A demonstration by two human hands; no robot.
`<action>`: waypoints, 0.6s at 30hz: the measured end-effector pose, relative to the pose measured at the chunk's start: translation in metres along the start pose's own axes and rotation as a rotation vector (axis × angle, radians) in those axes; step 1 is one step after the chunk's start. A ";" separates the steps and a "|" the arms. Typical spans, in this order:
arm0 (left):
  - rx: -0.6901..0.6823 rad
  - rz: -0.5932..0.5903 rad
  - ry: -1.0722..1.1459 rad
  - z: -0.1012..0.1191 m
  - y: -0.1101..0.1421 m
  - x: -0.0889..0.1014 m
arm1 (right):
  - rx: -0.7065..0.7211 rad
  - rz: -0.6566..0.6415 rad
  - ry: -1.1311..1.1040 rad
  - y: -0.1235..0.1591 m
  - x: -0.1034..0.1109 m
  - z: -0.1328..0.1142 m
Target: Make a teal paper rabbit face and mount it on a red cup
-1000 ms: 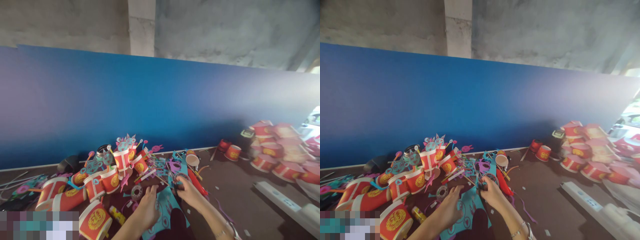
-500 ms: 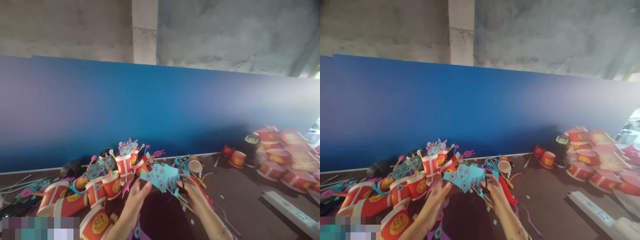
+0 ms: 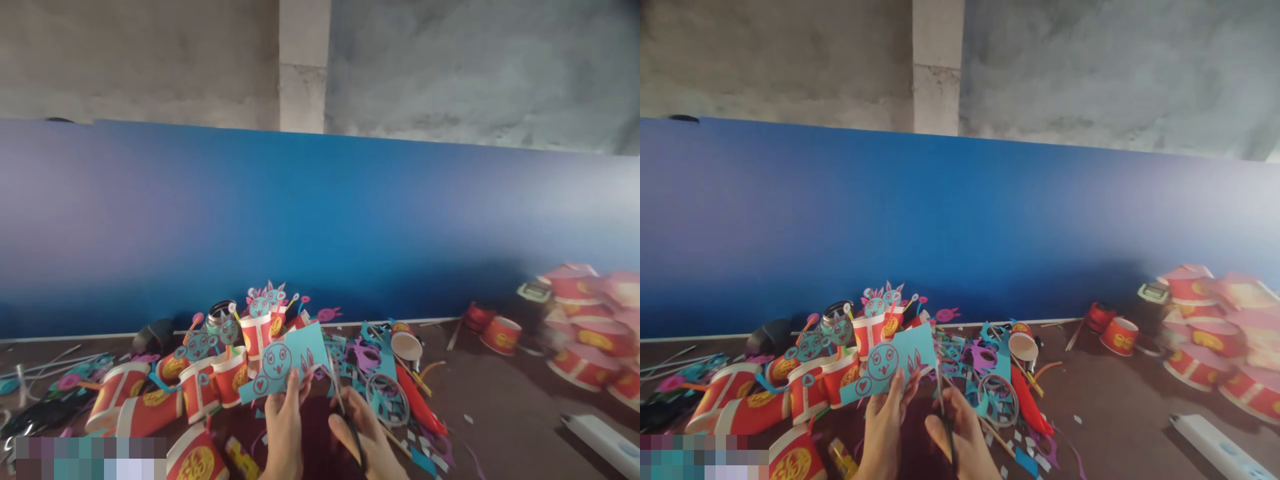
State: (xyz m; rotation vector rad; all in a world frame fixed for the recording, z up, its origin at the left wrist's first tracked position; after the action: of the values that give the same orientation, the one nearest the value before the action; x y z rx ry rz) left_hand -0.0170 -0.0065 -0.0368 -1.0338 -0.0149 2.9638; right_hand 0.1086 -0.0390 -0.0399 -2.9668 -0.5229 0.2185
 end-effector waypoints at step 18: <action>0.299 0.075 -0.006 -0.025 0.018 0.000 | 0.029 -0.028 -0.050 0.001 -0.019 -0.003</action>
State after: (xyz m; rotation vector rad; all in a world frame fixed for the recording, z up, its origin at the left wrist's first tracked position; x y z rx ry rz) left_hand -0.0014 -0.0242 -0.0563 -1.0034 0.4608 2.9094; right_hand 0.0917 -0.0474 -0.0345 -2.9306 -0.5615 0.2952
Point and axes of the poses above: each hand's wrist, its own y-axis away from the middle knuckle, its own x-axis out of the back of the hand, z = x × y, the point moved 3 cm from there along -y, towards the middle knuckle, and after that the axes turned 14 degrees about -z, right-handed, at the moved point
